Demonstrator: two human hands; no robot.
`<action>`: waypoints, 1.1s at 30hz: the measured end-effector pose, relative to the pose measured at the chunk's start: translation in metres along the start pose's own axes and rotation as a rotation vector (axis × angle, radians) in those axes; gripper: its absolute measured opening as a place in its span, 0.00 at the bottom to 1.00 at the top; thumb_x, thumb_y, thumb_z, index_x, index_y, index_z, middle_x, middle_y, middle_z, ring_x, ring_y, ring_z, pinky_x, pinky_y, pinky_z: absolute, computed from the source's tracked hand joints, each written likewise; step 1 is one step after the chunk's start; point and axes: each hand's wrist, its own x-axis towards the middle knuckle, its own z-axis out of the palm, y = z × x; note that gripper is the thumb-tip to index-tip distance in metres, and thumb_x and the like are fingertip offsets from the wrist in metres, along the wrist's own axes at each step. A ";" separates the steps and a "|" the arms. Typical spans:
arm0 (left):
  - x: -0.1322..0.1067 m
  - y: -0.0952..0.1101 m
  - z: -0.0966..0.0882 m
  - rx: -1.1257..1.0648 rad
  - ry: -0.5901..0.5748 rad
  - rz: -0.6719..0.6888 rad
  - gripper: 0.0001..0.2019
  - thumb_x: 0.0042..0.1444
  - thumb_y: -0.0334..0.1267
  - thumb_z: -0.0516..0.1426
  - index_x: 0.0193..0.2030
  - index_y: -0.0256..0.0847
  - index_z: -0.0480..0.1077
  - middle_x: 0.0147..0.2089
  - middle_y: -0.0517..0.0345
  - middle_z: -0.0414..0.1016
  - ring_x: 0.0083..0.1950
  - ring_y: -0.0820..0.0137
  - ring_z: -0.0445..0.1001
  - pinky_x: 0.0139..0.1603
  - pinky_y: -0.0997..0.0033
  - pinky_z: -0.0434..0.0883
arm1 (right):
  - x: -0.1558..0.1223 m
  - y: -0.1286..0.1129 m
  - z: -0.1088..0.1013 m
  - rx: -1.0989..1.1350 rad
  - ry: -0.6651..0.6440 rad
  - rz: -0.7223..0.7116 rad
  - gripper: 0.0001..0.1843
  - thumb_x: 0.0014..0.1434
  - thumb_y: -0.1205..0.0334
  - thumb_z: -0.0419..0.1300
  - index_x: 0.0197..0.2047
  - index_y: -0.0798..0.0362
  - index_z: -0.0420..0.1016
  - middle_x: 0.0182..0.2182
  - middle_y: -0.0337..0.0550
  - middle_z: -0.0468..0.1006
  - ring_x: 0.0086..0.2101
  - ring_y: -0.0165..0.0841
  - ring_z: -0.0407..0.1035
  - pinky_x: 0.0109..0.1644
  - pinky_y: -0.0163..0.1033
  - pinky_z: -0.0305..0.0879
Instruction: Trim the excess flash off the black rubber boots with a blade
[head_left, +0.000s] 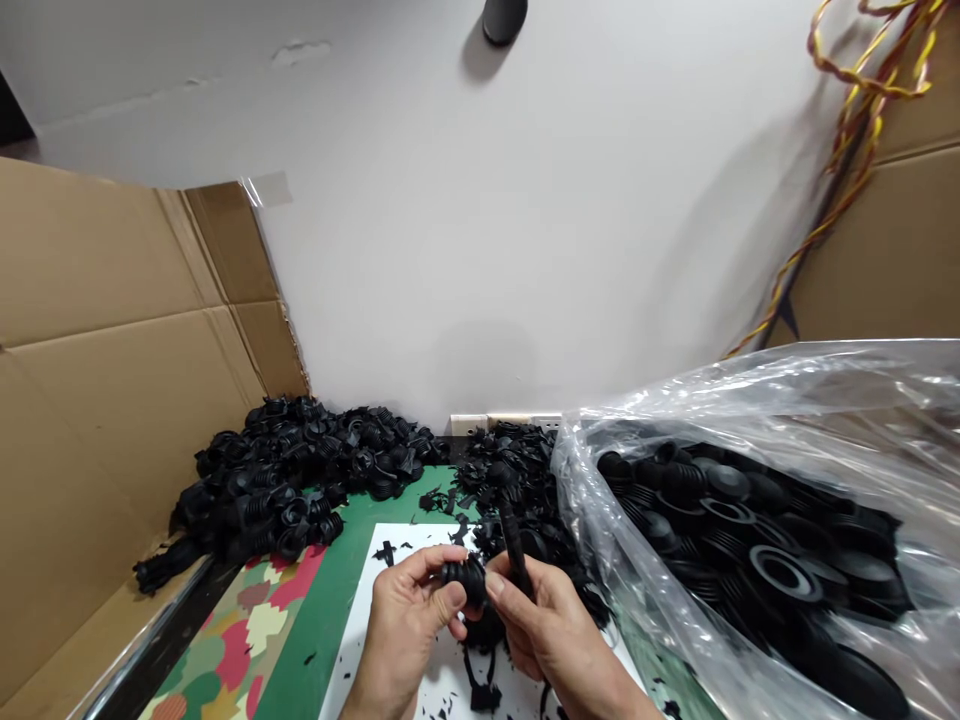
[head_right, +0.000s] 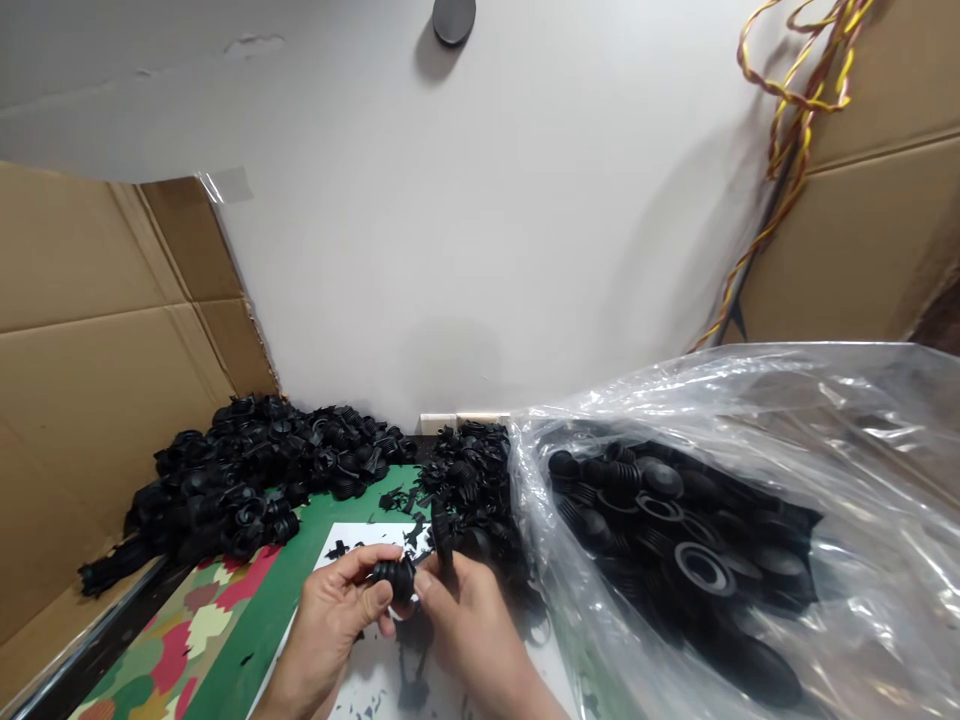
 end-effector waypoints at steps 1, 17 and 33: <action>0.000 0.000 0.000 -0.004 0.002 -0.002 0.16 0.35 0.39 0.70 0.32 0.34 0.79 0.21 0.57 0.76 0.21 0.72 0.71 0.19 0.79 0.67 | 0.000 0.000 0.000 0.005 0.000 0.005 0.24 0.46 0.40 0.64 0.24 0.54 0.67 0.12 0.28 0.60 0.12 0.19 0.42 0.16 0.30 0.44; -0.002 0.003 0.003 0.216 0.055 0.057 0.06 0.35 0.31 0.65 0.25 0.38 0.78 0.13 0.64 0.70 0.17 0.75 0.65 0.20 0.77 0.64 | -0.011 -0.030 -0.012 -0.198 0.223 -0.255 0.21 0.50 0.43 0.61 0.35 0.54 0.76 0.29 0.42 0.74 0.27 0.32 0.64 0.30 0.35 0.61; -0.001 0.001 0.002 0.180 0.031 0.026 0.08 0.36 0.32 0.65 0.27 0.36 0.78 0.14 0.62 0.71 0.18 0.73 0.67 0.19 0.76 0.65 | -0.015 -0.024 -0.006 -0.142 0.233 -0.408 0.12 0.46 0.54 0.68 0.29 0.53 0.77 0.29 0.42 0.74 0.24 0.31 0.67 0.26 0.35 0.66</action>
